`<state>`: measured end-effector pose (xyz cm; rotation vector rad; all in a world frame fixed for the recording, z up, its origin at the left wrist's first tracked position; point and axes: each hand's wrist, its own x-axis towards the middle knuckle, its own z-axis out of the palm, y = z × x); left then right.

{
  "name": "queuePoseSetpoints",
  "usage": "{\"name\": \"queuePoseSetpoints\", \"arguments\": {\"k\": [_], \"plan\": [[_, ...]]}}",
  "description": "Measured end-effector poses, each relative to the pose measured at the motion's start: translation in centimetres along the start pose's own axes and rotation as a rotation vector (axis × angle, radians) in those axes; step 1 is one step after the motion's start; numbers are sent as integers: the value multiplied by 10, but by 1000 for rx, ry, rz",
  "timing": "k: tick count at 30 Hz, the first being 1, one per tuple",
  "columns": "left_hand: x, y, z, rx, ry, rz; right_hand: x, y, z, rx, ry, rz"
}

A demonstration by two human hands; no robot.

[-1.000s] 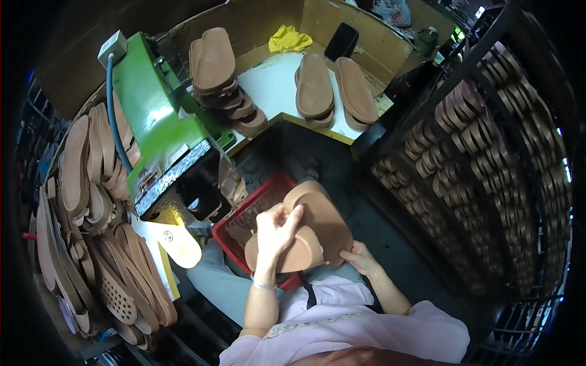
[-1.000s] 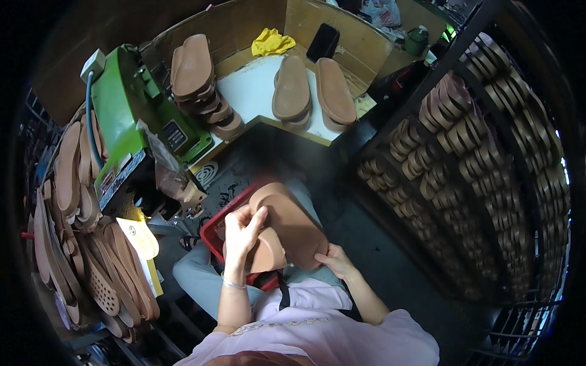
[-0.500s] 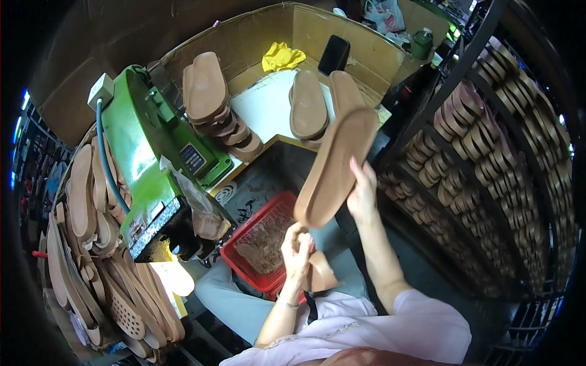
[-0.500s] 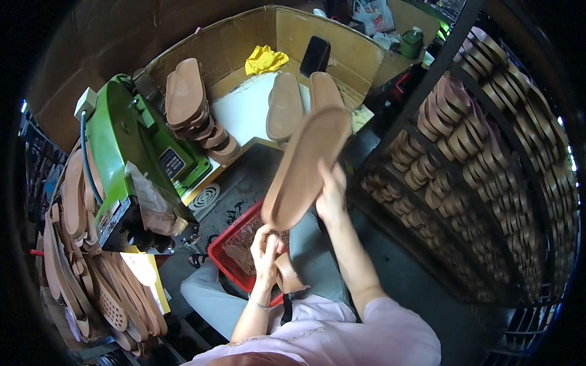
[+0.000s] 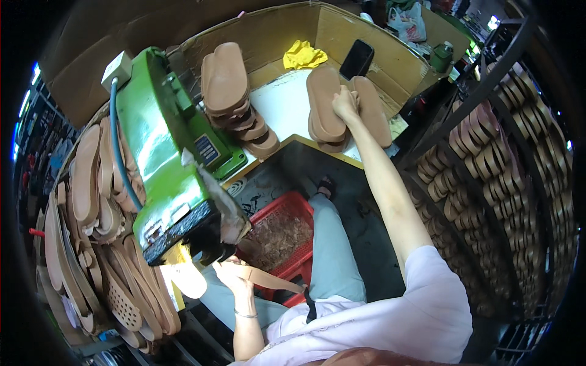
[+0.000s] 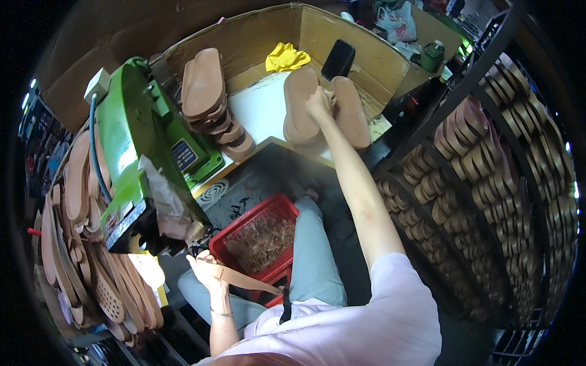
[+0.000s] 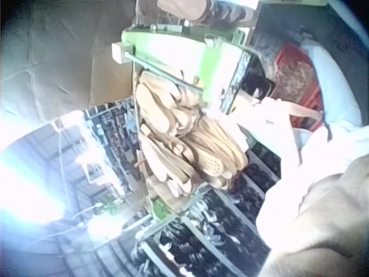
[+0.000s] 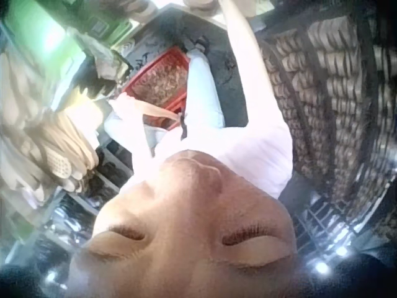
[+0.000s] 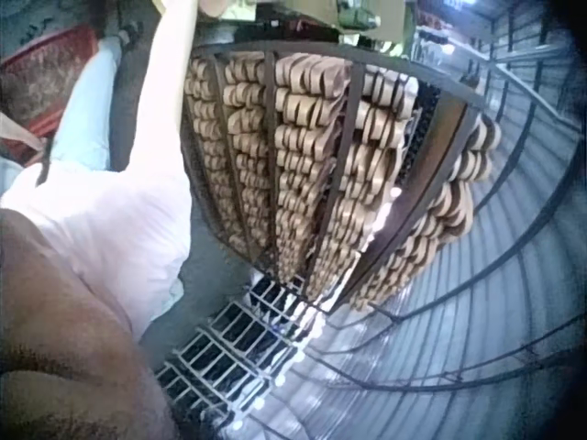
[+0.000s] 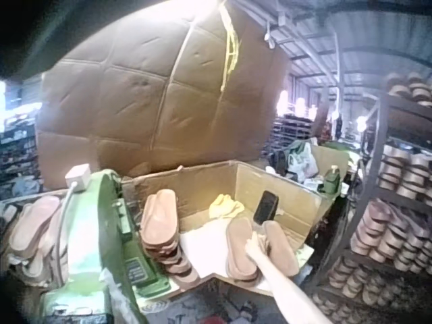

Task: The person sits on the floor and uses a green grinding machine to smooth the edges of brown sandals. They pick up a sandal, press its edges against the machine's rotating wheel, and then place the finished item on a stack to the right.

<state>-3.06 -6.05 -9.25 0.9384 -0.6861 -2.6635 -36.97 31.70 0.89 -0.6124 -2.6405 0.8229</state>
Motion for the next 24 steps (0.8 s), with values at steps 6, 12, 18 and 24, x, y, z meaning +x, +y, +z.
{"name": "queuePoseSetpoints", "arguments": {"k": [6, 12, 18, 24], "plan": [[-24, -16, 58, 54, 190, 158, -113, 11, -21, 236, 179, -547], [-23, -27, 42, -3, -49, 173, -354, 57, -39, 533, -1330, -465], [-63, -19, 37, 555, -286, 464, -431, 111, -22, 840, -1110, 43], [-83, 13, 70, 971, -538, 455, -438, 91, -48, 1051, -1217, 119]]}}
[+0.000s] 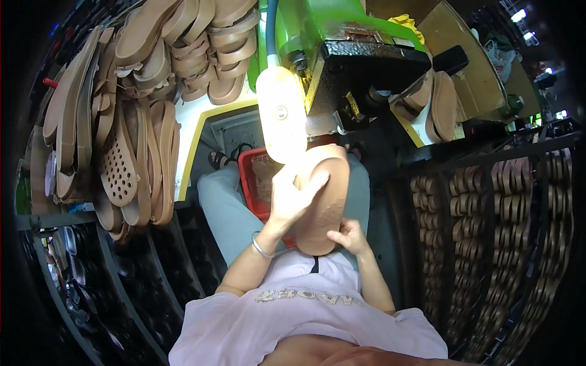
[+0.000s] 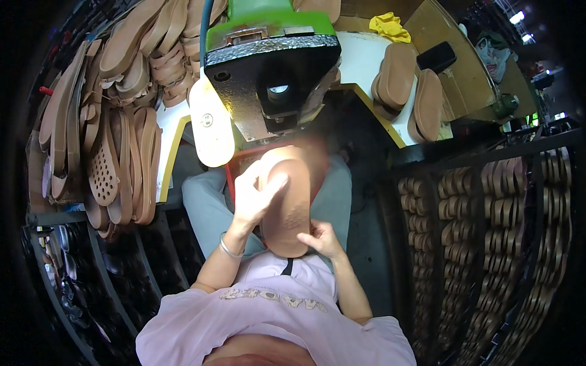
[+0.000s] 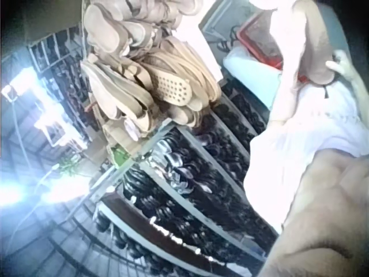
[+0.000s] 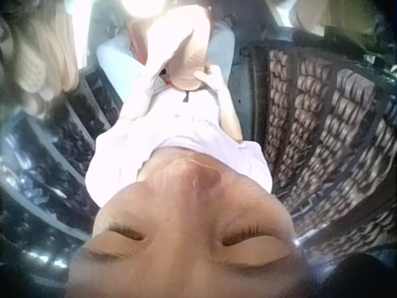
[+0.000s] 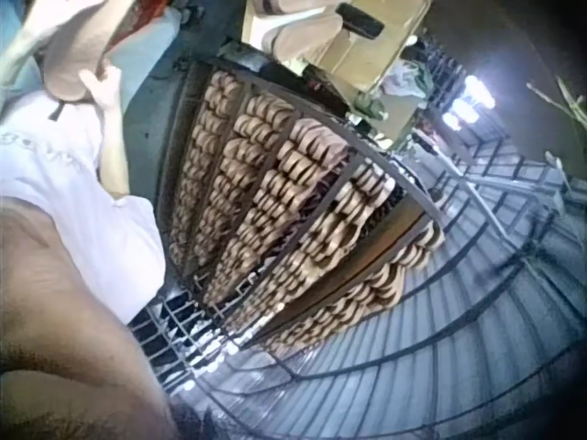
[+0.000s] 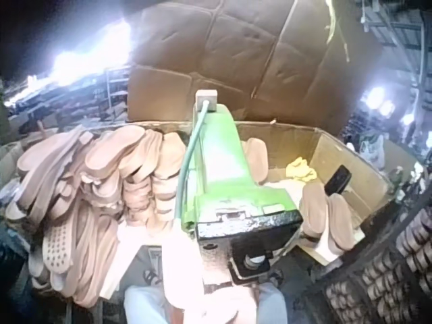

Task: The person sits on the floor and uses a green grinding machine to smooth the edges of brown sandals. They pick up a sandal, press its edges against the machine's rotating wheel, and then place the finished item on a stack to the right.

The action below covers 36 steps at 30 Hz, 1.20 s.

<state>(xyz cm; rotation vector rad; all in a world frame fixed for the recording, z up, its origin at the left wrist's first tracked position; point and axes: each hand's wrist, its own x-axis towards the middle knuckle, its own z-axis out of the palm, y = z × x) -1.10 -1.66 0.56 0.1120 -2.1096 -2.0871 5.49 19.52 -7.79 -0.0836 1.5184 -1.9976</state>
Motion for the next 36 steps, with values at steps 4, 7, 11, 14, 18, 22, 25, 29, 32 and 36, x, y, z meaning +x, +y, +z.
{"name": "queuePoseSetpoints", "arguments": {"k": [4, 7, 11, 14, 18, 22, 25, 29, 32, 36], "plan": [[19, 14, 3, 53, -12, 16, -11, 11, 19, -66, 33, 118], [17, 4, -6, -66, 36, -13, -28, 11, 24, -11, 83, 128], [7, -1, -15, -227, 66, -58, -57, 17, 13, 57, 238, 7], [5, -8, -21, -248, 58, -68, -67, 0, 9, 88, 374, -103], [5, -11, -21, -267, 46, -38, -67, -16, -4, 60, 532, -254], [4, -20, -16, -293, 38, -17, -54, -33, -15, 124, 626, -350], [14, -18, -2, -156, -24, -13, -54, -21, -13, 103, 565, -265], [29, 11, 1, 102, -57, 4, -65, 1, 0, 166, 497, -153], [23, -1, -9, -99, -20, -52, -69, -6, 6, 191, 514, -158], [19, -3, -12, -196, -8, -51, -75, -16, -6, 162, 569, -228]]}}
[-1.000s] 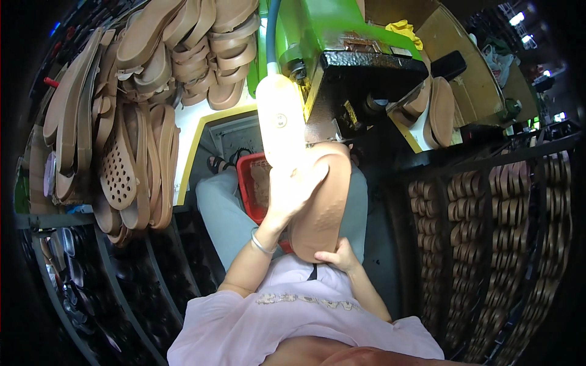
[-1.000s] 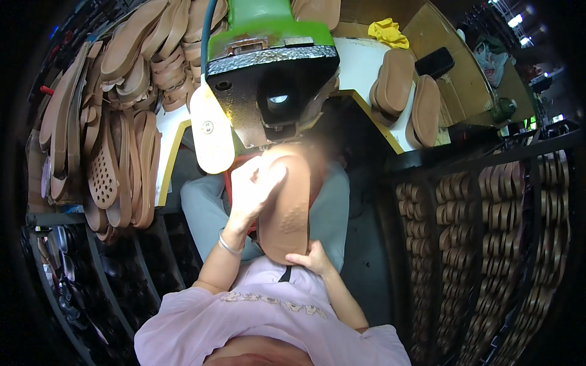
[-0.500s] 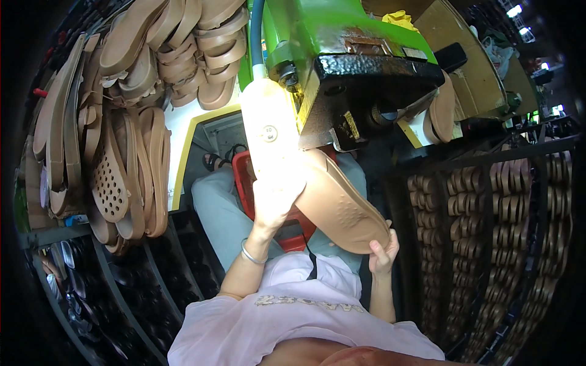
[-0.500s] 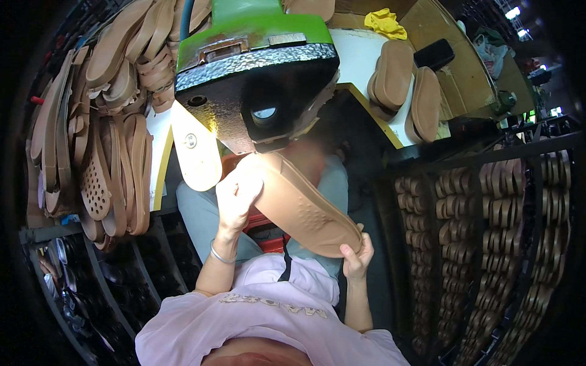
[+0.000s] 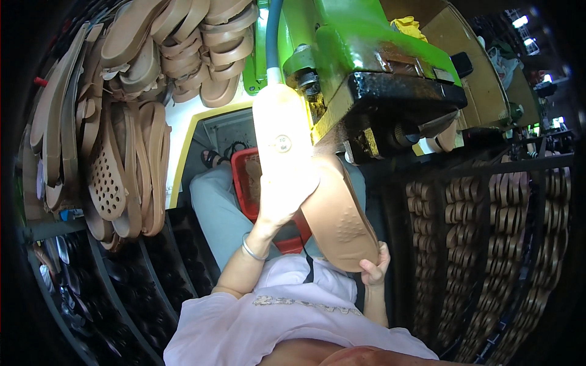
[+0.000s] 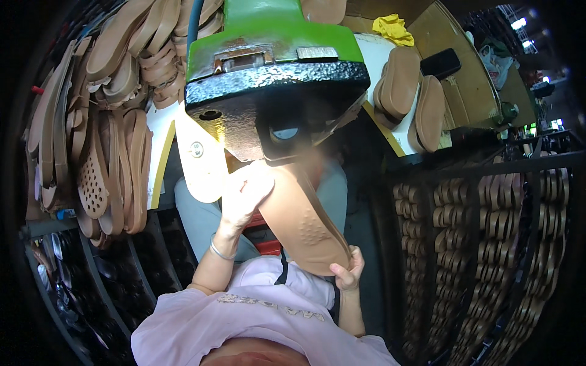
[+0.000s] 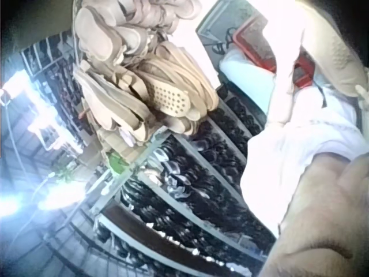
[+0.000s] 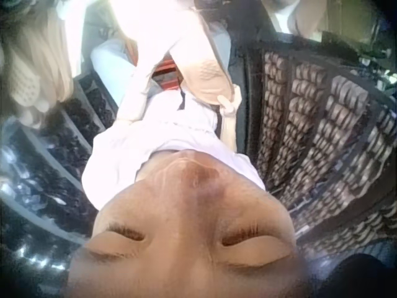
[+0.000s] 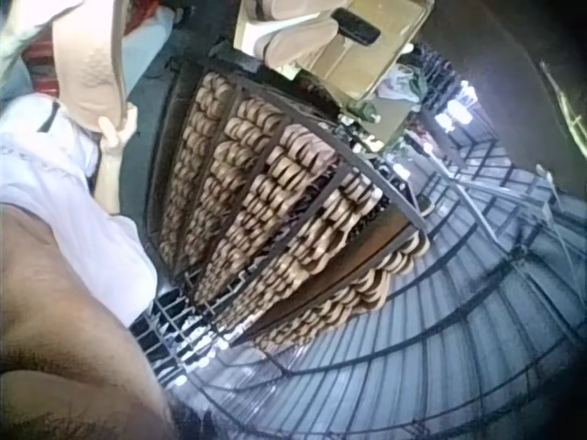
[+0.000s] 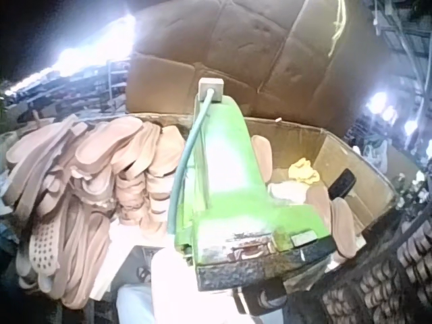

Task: The person sits on the floor and uses a green grinding machine to smooth the edges of brown sandals. They pick up a sandal, press its edges against the machine's rotating wheel, and then place the finished item on a stack to the right.

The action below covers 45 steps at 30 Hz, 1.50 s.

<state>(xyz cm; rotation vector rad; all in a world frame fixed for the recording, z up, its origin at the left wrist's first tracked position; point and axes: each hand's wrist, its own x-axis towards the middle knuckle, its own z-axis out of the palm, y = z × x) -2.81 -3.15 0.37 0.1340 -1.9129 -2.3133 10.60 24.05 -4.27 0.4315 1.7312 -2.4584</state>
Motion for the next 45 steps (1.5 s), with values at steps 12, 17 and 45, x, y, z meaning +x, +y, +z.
{"name": "queuePoseSetpoints", "arguments": {"k": [12, 17, 45], "plan": [[-3, 2, -1, 104, -119, 87, 116, -108, 10, -155, 55, -436], [-3, 14, 2, 113, -171, -23, 181, -142, 21, -101, 8, -368], [-60, 41, -109, -56, 156, -78, 173, -70, 121, 46, -289, -172]]}}
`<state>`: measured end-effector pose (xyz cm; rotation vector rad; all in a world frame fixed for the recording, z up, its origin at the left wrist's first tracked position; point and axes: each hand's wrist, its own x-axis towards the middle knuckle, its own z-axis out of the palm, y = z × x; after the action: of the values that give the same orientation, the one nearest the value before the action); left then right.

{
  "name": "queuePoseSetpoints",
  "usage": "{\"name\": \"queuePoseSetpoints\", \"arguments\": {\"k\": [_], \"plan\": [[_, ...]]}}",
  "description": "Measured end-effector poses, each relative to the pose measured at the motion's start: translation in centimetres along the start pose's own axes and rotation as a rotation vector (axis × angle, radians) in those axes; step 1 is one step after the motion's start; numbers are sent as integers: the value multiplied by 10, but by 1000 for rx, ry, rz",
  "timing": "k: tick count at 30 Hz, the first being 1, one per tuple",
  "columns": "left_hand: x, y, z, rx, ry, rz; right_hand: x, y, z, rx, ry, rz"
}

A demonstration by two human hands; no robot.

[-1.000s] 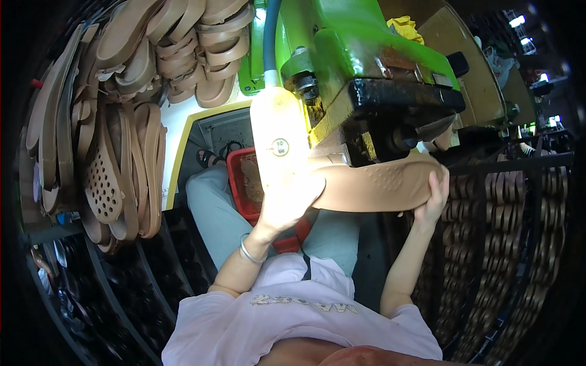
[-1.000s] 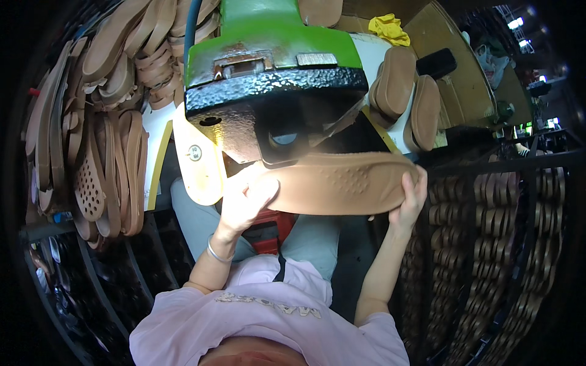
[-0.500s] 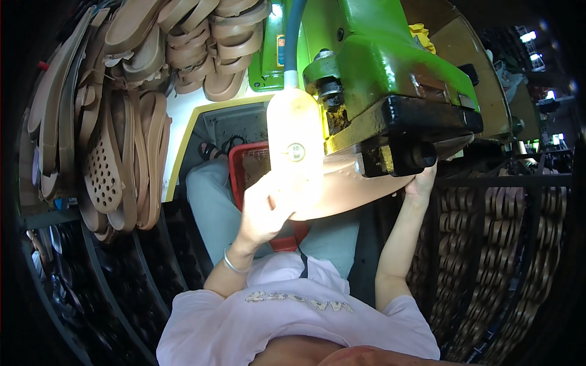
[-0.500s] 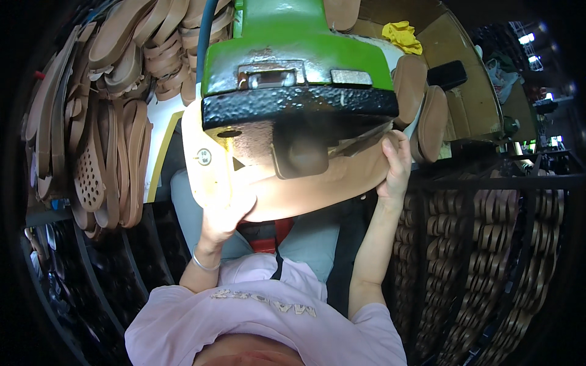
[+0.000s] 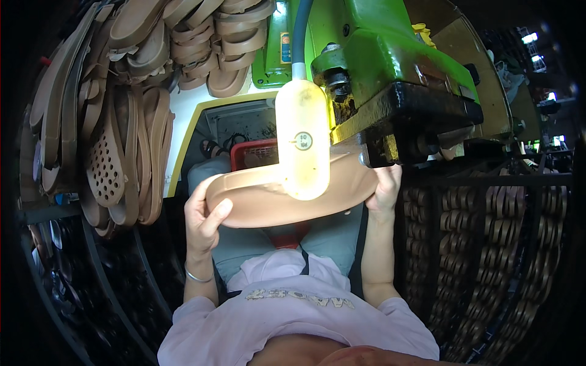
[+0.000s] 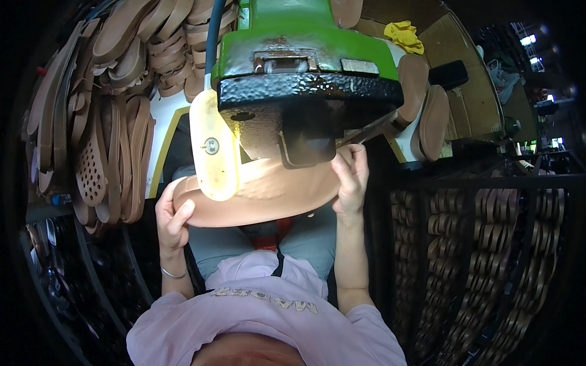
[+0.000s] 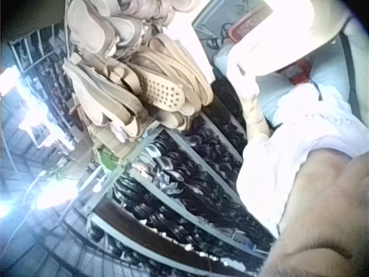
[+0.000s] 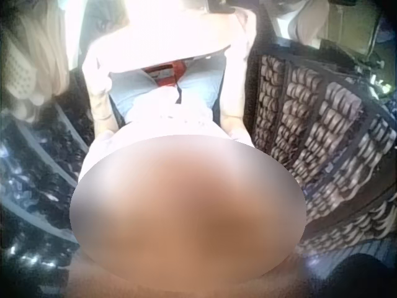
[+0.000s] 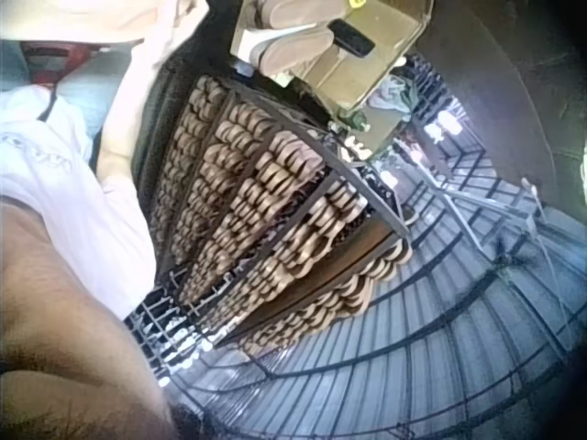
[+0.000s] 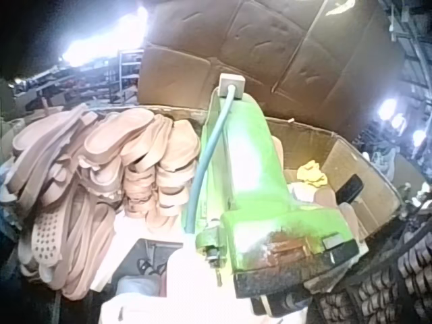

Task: The person sits on the floor and uses a green grinding machine to smooth the edges of brown sandals. They pick up a sandal, press its edges against the machine's rotating wheel, and then place the finished item on a stack to the right.

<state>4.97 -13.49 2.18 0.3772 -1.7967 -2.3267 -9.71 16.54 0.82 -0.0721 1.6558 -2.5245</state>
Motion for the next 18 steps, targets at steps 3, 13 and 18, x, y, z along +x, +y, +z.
{"name": "queuePoseSetpoints", "arguments": {"k": [3, 13, 18], "plan": [[-15, 1, -17, 11, 62, -33, -10, 6, 21, 58, -31, 16], [-70, -30, -48, -60, -151, -423, -16, 14, 52, -63, -179, 119], [-10, -25, 33, 69, -523, -167, -7, 7, 57, -165, -245, 111]]}}
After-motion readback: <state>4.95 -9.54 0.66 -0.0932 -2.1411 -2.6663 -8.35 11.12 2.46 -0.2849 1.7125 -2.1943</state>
